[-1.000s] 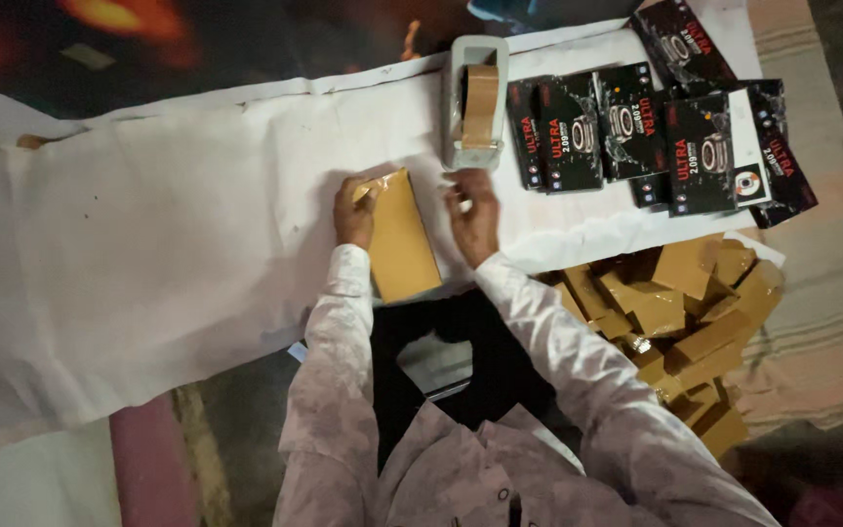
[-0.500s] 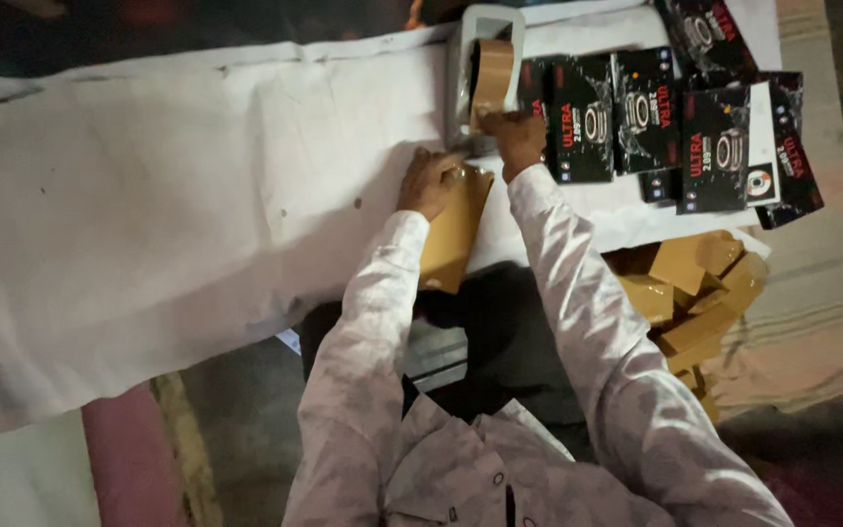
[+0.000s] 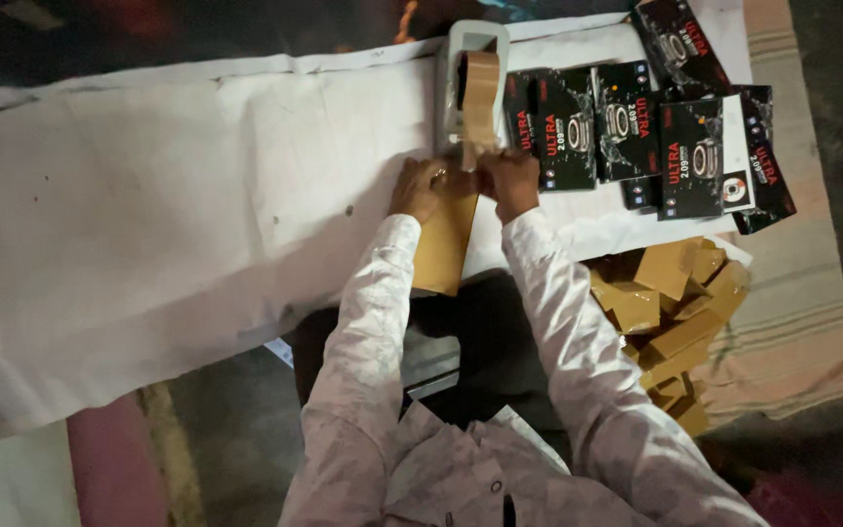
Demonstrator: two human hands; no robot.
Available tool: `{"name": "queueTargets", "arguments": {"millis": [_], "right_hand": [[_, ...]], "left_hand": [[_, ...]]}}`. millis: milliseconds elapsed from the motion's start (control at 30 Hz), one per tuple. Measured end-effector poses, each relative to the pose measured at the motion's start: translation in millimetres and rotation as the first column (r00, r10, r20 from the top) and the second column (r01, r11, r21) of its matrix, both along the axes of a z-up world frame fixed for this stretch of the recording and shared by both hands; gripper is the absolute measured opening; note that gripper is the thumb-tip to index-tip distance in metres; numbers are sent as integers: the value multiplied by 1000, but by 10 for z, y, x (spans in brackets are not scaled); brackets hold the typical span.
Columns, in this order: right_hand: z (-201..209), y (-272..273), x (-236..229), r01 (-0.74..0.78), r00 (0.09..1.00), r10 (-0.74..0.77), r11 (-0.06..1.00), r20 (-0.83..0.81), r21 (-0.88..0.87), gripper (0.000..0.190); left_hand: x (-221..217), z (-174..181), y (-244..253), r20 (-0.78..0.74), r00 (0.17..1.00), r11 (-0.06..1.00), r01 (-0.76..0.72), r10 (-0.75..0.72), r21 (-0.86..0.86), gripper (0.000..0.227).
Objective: The person places small black product boxes into larger brown cardboard boxes, folds the flaps, and seals them with packing tape. The person repeats this process for several units, stacking the finished packages on the table.
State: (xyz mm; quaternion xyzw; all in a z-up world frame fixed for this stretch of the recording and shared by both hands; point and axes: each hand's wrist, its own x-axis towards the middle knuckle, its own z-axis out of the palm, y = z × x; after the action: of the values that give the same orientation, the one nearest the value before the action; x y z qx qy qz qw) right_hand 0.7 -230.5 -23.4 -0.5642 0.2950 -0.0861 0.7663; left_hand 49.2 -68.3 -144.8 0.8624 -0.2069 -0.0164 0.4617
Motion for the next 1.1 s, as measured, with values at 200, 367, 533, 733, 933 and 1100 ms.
{"name": "queueTargets", "arguments": {"millis": [200, 367, 533, 733, 933, 1100], "right_hand": [[-259, 126, -128, 31, 997, -26, 998, -71, 62, 18], [-667, 57, -36, 23, 999, -29, 960, -16, -278, 16], [-705, -30, 46, -35, 995, -14, 863, -94, -505, 10], [-230, 272, -360, -232, 972, 233, 972, 19, -34, 14], [10, 954, -21, -407, 900, 417, 908, 128, -98, 10], [-144, 1370, 115, -366, 912, 410, 801, -11, -473, 14]], "left_hand": [[-58, 320, 80, -102, 994, 999, -22, 25, 31, 34], [-64, 246, 91, -98, 995, 1000, -23, 24, 8, 26], [-77, 217, 71, 11, 1000, 1000, -4, 4, 11, 36], [-260, 319, 553, 63, 981, 983, -183, 183, 1, 40], [-436, 582, 1115, 121, 929, 936, -350, 351, -28, 31], [-564, 616, 1209, 193, 878, 887, -457, 437, 69, 29]]}}
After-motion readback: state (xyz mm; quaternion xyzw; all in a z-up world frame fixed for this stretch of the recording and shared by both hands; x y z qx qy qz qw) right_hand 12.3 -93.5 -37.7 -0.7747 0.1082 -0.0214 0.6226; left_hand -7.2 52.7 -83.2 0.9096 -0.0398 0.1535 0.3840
